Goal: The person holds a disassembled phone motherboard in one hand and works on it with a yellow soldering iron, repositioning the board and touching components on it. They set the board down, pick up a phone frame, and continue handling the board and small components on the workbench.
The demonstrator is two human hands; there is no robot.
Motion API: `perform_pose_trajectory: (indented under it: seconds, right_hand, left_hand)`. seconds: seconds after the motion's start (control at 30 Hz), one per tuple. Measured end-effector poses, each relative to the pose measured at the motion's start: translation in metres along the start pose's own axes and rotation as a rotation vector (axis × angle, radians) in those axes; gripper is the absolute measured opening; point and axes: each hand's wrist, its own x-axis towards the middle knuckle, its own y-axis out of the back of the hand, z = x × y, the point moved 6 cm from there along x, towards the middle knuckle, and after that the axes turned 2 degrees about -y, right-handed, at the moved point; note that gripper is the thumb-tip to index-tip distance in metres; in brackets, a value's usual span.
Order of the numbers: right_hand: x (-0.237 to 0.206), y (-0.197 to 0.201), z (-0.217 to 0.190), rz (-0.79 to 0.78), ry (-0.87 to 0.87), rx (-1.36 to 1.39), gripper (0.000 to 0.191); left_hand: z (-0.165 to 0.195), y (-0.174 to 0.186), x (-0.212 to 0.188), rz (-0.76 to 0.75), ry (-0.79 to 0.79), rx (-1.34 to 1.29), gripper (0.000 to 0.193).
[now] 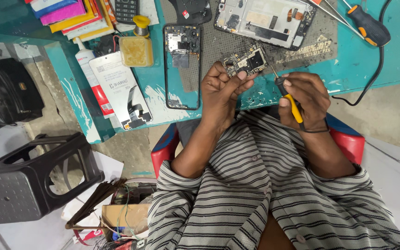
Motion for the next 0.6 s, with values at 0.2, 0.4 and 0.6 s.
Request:
perform_pose_trajectory:
  seconds: [0.2,0.4,0.6]
  right_hand:
    - [-0.0014,-0.0005,0.0008,0.001,-0.005,0.001,0.023]
    - [-0.0021,-0.0003,0.0015,-0.004,-0.004,0.000,0.023]
    - [-0.0037,-0.0010,0.0030,0.000,-0.002,0.005,0.023]
  left_hand:
    - [0.0005,-0.0001,0.0000,0.004,0.001,-0.005,0.024]
    - [-0.0004,0.0006,0.0000,0.011,0.008,-0.007,0.023]
    - [-0.0019,0.0024,0.0008,0.028,0.020,0.007,0.022]
